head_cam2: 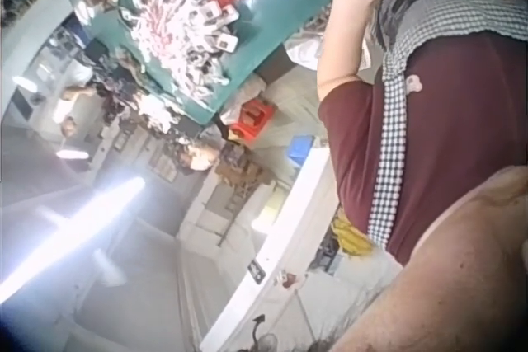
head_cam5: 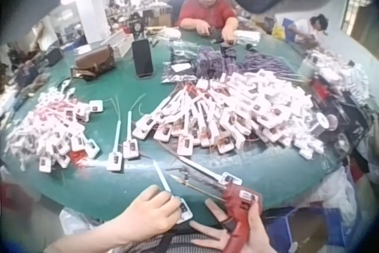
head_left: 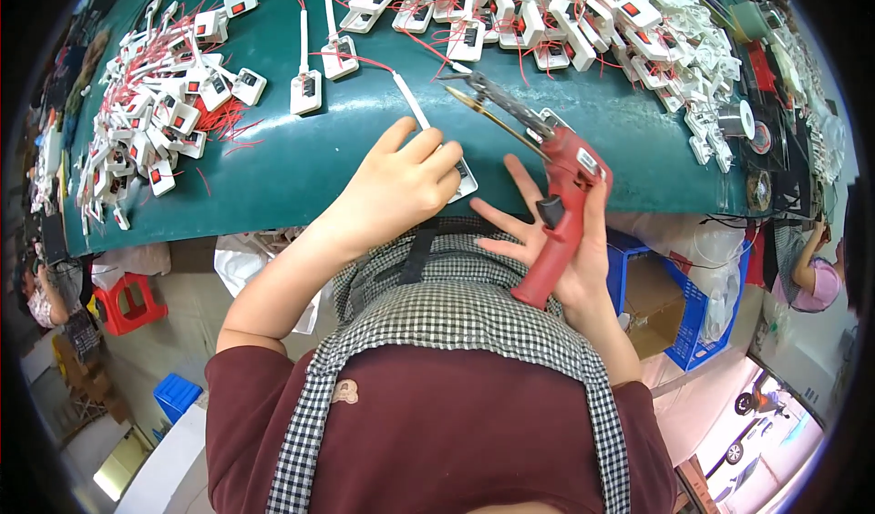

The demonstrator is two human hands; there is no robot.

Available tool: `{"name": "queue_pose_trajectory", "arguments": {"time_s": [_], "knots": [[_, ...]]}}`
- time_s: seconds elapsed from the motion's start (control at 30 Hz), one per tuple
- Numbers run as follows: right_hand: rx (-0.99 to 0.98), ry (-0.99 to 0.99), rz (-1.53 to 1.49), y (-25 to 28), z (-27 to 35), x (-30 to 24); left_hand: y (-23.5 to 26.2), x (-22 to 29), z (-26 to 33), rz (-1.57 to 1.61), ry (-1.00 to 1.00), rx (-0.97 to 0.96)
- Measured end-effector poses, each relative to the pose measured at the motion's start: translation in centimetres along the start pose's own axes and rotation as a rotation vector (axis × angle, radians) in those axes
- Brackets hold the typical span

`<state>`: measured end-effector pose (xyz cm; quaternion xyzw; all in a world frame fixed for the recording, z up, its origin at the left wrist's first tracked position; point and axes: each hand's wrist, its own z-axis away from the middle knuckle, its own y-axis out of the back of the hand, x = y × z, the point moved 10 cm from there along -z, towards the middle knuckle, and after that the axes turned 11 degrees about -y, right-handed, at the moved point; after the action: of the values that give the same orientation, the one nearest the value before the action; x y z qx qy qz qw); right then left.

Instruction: The person solders wires inside switch housings using a soldering gun and sorts the electrical components on the workbench by hand.

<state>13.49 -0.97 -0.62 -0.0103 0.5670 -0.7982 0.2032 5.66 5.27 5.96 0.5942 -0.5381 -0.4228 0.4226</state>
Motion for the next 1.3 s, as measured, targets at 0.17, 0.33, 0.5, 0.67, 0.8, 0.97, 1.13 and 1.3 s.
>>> {"name": "queue_pose_trajectory", "arguments": {"time_s": [0.17,0.33,0.5,0.67,0.8,0.97,1.13,1.3], "knots": [[-0.012,-0.01,-0.044,-0.2,-0.9,0.7,-0.6,0.3,0.0,0.063,-0.107,-0.05],[-0.017,-0.002,-0.071,0.0,-1.0,0.8,-0.5,0.8,0.3,0.185,-0.114,0.058],[0.04,0.0,-0.062,0.4,-1.1,1.0,-0.5,-0.1,1.3,0.597,0.059,0.25],[0.169,0.081,0.084,1.9,0.9,-0.6,-6.0,-3.6,5.7,1.524,0.751,0.426],[0.301,0.287,0.646,2.0,4.7,-3.7,-5.4,-5.2,7.2,1.177,0.978,0.411],[0.461,0.307,0.876,0.9,7.2,-3.6,-1.9,-4.6,4.2,0.59,0.637,0.42],[0.5,0.228,0.871,1.2,8.3,-2.9,-2.7,-4.2,3.9,0.692,0.612,0.423],[0.504,0.18,0.848,1.5,8.0,-2.4,-3.0,-4.7,4.5,0.775,0.65,0.449]]}}
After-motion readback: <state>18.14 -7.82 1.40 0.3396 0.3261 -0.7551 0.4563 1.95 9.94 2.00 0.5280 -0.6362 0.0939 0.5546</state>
